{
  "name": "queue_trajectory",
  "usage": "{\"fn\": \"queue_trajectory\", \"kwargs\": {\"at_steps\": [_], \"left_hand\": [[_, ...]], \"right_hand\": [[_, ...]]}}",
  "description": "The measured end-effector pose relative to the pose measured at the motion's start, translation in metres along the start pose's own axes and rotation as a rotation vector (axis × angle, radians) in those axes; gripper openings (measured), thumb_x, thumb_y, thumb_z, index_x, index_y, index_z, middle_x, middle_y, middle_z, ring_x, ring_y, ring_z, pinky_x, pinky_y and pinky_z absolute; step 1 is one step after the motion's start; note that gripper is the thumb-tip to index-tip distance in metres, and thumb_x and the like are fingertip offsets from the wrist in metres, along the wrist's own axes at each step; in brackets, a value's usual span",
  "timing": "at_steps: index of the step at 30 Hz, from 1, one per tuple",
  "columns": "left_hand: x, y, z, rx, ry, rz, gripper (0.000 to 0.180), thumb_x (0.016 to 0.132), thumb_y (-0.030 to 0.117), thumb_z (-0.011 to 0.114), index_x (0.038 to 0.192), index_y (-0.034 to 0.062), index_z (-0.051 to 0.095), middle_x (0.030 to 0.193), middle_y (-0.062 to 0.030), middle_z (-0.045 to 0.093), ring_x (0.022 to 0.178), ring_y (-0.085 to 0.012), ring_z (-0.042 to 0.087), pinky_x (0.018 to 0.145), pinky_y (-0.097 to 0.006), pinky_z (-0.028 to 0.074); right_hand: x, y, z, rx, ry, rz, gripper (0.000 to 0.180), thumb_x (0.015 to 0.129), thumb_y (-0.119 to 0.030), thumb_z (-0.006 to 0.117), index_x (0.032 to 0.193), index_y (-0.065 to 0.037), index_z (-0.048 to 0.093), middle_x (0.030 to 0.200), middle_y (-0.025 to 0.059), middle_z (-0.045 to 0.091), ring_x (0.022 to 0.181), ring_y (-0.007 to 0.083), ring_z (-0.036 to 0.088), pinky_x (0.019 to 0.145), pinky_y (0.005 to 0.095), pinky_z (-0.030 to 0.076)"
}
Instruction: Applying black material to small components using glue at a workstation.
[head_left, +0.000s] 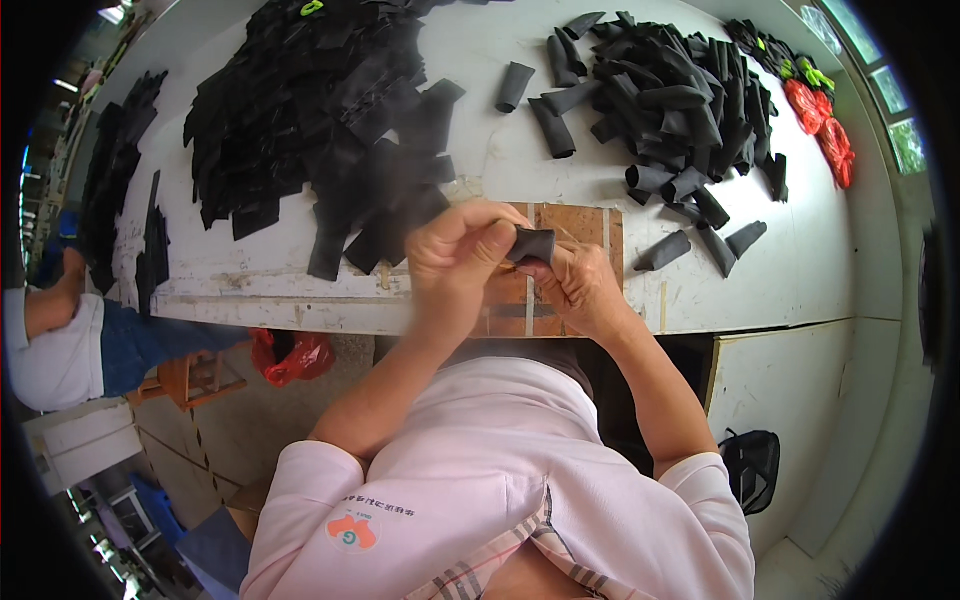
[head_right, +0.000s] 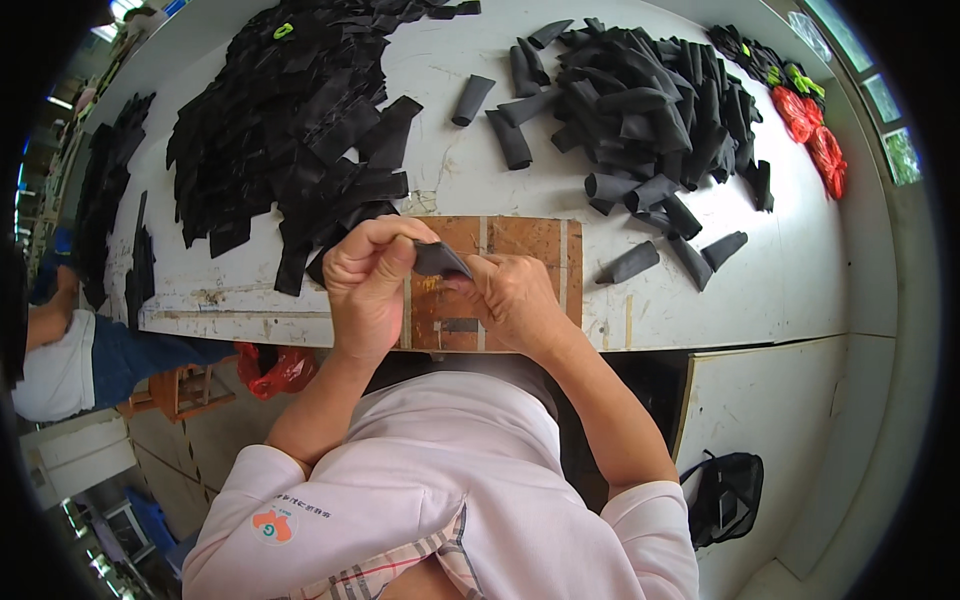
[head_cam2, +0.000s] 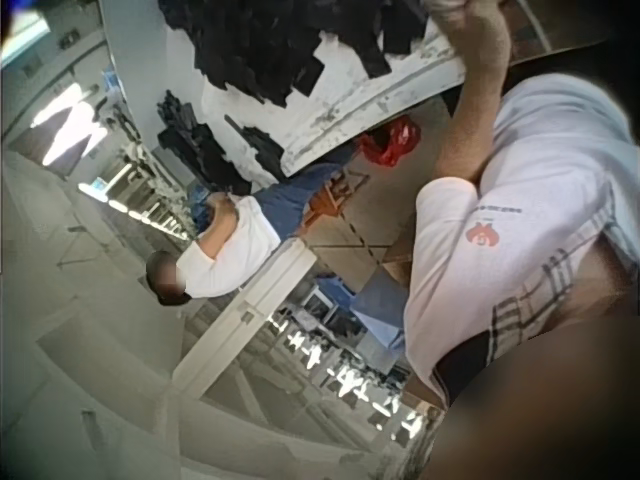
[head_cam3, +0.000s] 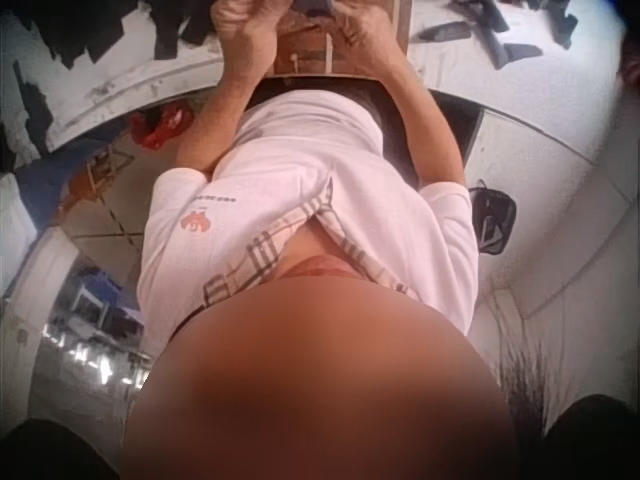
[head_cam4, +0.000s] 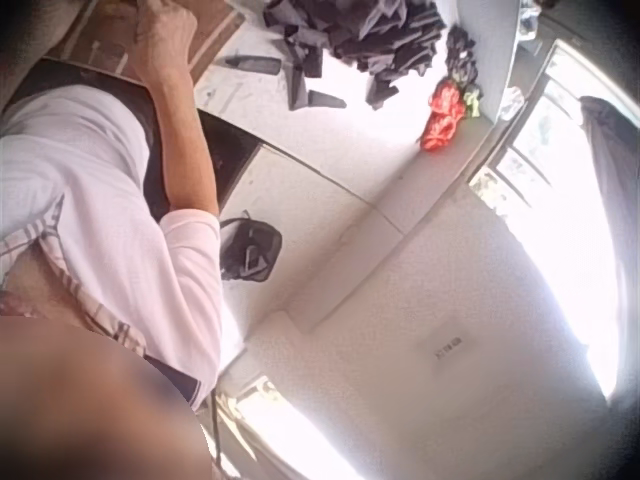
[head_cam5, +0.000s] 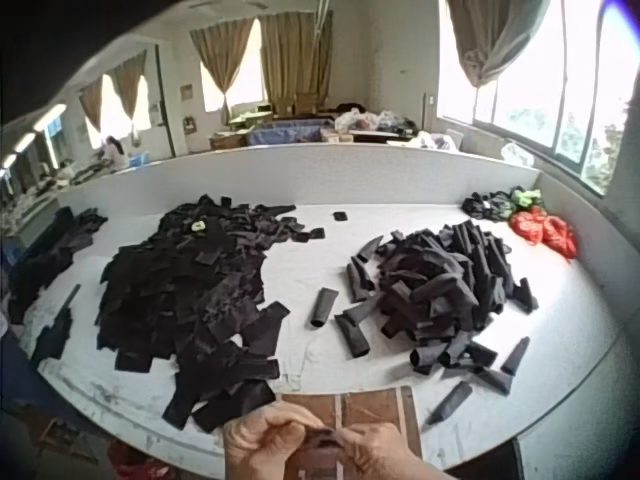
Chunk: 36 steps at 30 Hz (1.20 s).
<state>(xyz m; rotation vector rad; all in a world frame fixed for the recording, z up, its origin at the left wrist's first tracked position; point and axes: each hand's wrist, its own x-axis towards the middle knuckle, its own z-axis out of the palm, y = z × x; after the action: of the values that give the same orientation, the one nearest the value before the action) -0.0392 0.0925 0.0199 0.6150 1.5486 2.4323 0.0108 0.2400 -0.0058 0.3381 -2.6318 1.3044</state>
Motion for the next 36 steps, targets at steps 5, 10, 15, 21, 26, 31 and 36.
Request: {"fn": "queue_trajectory", "kwargs": {"at_steps": [5, 10, 15, 21, 26, 31, 36], "left_hand": [[-0.005, -0.033, -0.032, 0.462, 0.047, -0.101, 0.010, 0.081, 0.009, 0.058, 0.084, -0.0003, 0.056, 0.084, -0.0082, 0.059, 0.074, -0.0125, 0.055, 0.066, -0.025, 0.044], [0.008, -0.077, -0.092, 1.483, 0.232, 0.166, 0.034, 0.068, 0.009, 0.064, 0.098, 0.0016, 0.049, 0.096, -0.0138, 0.052, 0.090, -0.0316, 0.048, 0.076, -0.039, 0.040], [0.010, -0.082, -0.099, 1.634, 0.109, -0.094, 0.028, 0.067, 0.009, 0.065, 0.092, 0.0019, 0.054, 0.089, -0.0146, 0.055, 0.087, -0.0310, 0.049, 0.074, -0.039, 0.041], [0.007, -0.056, -0.104, 1.004, 0.250, -0.250, 0.025, 0.068, 0.007, 0.064, 0.091, -0.0001, 0.056, 0.085, -0.0092, 0.059, 0.081, -0.0199, 0.053, 0.071, -0.029, 0.042], [0.008, -0.001, -0.063, 0.117, 0.106, -0.571, 0.019, 0.072, 0.006, 0.062, 0.089, -0.0016, 0.059, 0.083, -0.0016, 0.060, 0.073, -0.0093, 0.053, 0.069, -0.024, 0.043], [0.013, 0.010, -0.059, 0.511, -0.234, -0.495, 0.017, 0.082, 0.019, 0.058, 0.079, 0.0023, 0.056, 0.067, 0.0044, 0.051, 0.061, -0.0029, 0.044, 0.054, -0.020, 0.039], [0.017, -0.005, -0.066, 0.754, -0.351, -0.526, 0.028, 0.088, 0.027, 0.049, 0.083, -0.0003, 0.054, 0.071, 0.0035, 0.052, 0.066, -0.0033, 0.045, 0.058, -0.020, 0.039]], "right_hand": [[0.008, -0.027, -0.034, 0.628, 0.188, 0.309, 0.022, 0.084, -0.020, 0.057, 0.076, 0.000, 0.057, 0.055, 0.0050, 0.054, 0.051, 0.0189, 0.053, 0.048, 0.0315, 0.041], [0.048, -0.001, -0.076, 0.926, 0.405, 0.252, 0.043, 0.091, -0.037, 0.038, 0.092, 0.002, 0.054, 0.063, 0.0069, 0.056, 0.055, 0.0115, 0.052, 0.054, 0.0220, 0.042], [-0.014, -0.009, -0.023, 0.789, 0.214, 0.593, 0.038, 0.091, -0.033, 0.042, 0.079, -0.001, 0.057, 0.061, 0.0052, 0.056, 0.055, 0.0105, 0.053, 0.053, 0.0215, 0.043], [-0.034, -0.022, 0.029, 0.742, -0.057, 0.635, 0.032, 0.089, -0.027, 0.048, 0.083, 0.002, 0.058, 0.064, 0.0019, 0.054, 0.061, 0.0075, 0.050, 0.058, 0.0217, 0.043], [-0.010, -0.030, 0.063, 1.080, -0.099, 0.622, 0.040, 0.080, -0.034, 0.061, 0.093, 0.002, 0.052, 0.071, 0.0026, 0.054, 0.065, 0.0095, 0.051, 0.060, 0.0227, 0.043], [0.003, -0.011, 0.079, 1.159, -0.239, 0.631, 0.058, 0.069, -0.039, 0.071, 0.103, 0.003, 0.050, 0.090, 0.0065, 0.056, 0.085, 0.0130, 0.054, 0.076, 0.0266, 0.045], [0.007, -0.018, 0.090, 1.272, -0.282, 0.610, 0.042, 0.070, -0.028, 0.072, 0.092, 0.005, 0.056, 0.084, 0.0078, 0.059, 0.075, 0.0139, 0.057, 0.071, 0.0263, 0.048]]}}
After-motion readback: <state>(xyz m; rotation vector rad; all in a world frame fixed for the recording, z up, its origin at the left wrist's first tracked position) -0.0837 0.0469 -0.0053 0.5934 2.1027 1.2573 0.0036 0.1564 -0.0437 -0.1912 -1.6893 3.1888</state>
